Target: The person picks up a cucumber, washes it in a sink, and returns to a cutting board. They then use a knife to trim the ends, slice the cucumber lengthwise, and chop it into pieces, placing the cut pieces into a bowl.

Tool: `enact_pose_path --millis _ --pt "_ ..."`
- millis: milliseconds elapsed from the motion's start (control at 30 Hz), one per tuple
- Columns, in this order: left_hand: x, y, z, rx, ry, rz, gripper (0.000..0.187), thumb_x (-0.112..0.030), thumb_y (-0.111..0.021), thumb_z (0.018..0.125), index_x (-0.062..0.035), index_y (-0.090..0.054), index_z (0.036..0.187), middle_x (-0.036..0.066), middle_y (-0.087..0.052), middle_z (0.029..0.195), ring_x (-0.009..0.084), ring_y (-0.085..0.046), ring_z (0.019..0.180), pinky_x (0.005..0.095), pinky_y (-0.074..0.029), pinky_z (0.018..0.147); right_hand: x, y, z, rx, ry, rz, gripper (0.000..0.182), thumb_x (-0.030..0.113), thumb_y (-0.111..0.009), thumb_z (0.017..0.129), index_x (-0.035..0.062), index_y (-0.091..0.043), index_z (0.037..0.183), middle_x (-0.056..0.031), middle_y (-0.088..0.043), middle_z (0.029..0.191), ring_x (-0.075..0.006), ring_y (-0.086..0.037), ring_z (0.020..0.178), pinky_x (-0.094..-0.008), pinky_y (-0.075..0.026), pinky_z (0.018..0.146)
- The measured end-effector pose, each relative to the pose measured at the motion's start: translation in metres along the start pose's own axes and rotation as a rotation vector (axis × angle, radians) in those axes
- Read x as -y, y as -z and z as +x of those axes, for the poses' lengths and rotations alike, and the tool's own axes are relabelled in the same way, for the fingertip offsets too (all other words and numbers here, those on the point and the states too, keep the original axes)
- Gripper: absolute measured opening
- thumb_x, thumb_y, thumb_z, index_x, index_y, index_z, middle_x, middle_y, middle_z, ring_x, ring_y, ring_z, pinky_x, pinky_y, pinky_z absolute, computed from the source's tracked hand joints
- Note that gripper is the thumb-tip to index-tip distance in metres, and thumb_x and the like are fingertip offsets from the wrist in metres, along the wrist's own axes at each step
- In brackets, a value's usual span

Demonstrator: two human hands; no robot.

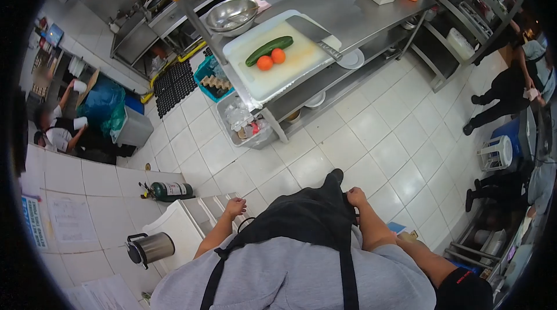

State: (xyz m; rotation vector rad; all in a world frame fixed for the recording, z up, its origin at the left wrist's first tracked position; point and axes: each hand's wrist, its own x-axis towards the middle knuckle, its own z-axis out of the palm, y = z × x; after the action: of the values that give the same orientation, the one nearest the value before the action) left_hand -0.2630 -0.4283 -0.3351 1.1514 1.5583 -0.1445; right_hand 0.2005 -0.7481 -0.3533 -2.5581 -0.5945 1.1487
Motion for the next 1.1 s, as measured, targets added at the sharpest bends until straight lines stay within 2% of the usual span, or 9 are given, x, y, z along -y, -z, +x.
enact_pose_path --millis 333,467,567,633,767,933,1033,1067,1100 --pt "-0.071 -0.037 0.016 0.075 0.048 0.218 0.036 -0.032 -0.068 0.096 -0.0015 -0.067 0.115 0.011 -0.073 0.092 0.0221 -0.071 0.072 0.0336 -0.056 0.058 -0.048 0.027 0.013 0.046 -0.164 0.2 0.037 0.03 -0.067 0.089 -0.0029 -0.077 0.102 -0.0248 -0.075 0.1 -0.0357 -0.073 0.098 -0.0434 -0.057 0.09" --pt "-0.12 -0.073 0.026 0.076 -0.034 0.209 0.038 -0.032 -0.068 0.093 0.0018 -0.068 0.111 0.012 -0.073 0.085 0.0202 -0.07 0.066 0.0325 -0.053 0.051 -0.083 0.044 0.03 0.004 -0.144 0.179 0.037 0.029 -0.066 0.088 -0.0029 -0.077 0.103 -0.0245 -0.075 0.099 -0.0354 -0.073 0.098 -0.0429 -0.056 0.091" --pt "-0.167 -0.103 0.034 0.08 -0.122 0.185 0.038 -0.032 -0.069 0.093 0.0023 -0.068 0.111 0.013 -0.073 0.086 0.0206 -0.07 0.067 0.0328 -0.054 0.053 -0.103 0.068 0.04 -0.049 -0.128 0.169 0.033 0.025 -0.065 0.09 -0.0038 -0.076 0.101 -0.0232 -0.076 0.095 -0.0335 -0.075 0.088 -0.0434 -0.06 0.081" --pt "-0.196 -0.12 0.034 0.082 -0.175 0.164 0.039 -0.032 -0.069 0.093 0.0025 -0.068 0.111 0.013 -0.073 0.087 0.0208 -0.071 0.067 0.033 -0.055 0.054 -0.111 0.087 0.045 0.056 -0.306 0.363 0.03 0.022 -0.063 0.093 -0.0047 -0.073 0.102 -0.0206 -0.075 0.088 -0.03 -0.074 0.075 -0.0428 -0.062 0.066" --pt "-0.235 -0.141 0.031 0.119 -0.309 0.085 0.039 -0.032 -0.071 0.093 0.0022 -0.068 0.112 0.014 -0.074 0.088 0.0209 -0.072 0.069 0.0313 -0.057 0.061 -0.131 0.107 0.06 0.108 -0.371 0.411 0.027 0.02 -0.059 0.095 -0.0033 -0.065 0.107 -0.0178 -0.074 0.086 -0.0266 -0.073 0.068 -0.041 -0.061 0.054" --pt "-0.221 -0.128 0.043 0.081 -0.283 0.155 0.038 -0.032 -0.071 0.092 0.0023 -0.07 0.11 0.014 -0.075 0.085 0.0211 -0.072 0.068 0.0319 -0.058 0.066 -0.1 0.126 0.081 0.204 -0.33 0.375 0.028 0.021 -0.06 0.095 -0.003 -0.064 0.109 -0.017 -0.074 0.086 -0.028 -0.073 0.068 -0.0423 -0.061 0.053" --pt "-0.188 -0.103 0.053 0.006 -0.17 0.089 0.037 -0.031 -0.07 0.092 0.0036 -0.07 0.107 0.014 -0.074 0.081 0.0211 -0.071 0.065 0.0347 -0.057 0.06 -0.065 0.124 0.096 0.121 -0.306 0.307 0.033 0.022 -0.063 0.092 -0.0056 -0.069 0.109 -0.0203 -0.075 0.091 -0.03 -0.075 0.069 -0.0407 -0.063 0.051" --pt "-0.179 -0.095 0.055 -0.036 -0.093 0.071 0.037 -0.03 -0.07 0.092 0.0042 -0.07 0.106 0.013 -0.073 0.08 0.021 -0.07 0.064 0.0355 -0.056 0.057 -0.048 0.128 0.1 0.135 -0.26 0.244 0.036 0.026 -0.065 0.091 -0.0052 -0.07 0.109 -0.0236 -0.074 0.094 -0.0341 -0.076 0.078 -0.0452 -0.064 0.063" --pt "-0.172 -0.087 0.056 -0.058 -0.068 0.044 0.037 -0.029 -0.07 0.093 0.0048 -0.07 0.106 0.013 -0.073 0.08 0.021 -0.07 0.063 0.0354 -0.056 0.055 -0.069 0.109 0.134 0.115 -0.044 0.18 0.039 0.029 -0.065 0.091 -0.0048 -0.071 0.108 -0.0251 -0.074 0.097 -0.0366 -0.075 0.086 -0.0466 -0.062 0.073"
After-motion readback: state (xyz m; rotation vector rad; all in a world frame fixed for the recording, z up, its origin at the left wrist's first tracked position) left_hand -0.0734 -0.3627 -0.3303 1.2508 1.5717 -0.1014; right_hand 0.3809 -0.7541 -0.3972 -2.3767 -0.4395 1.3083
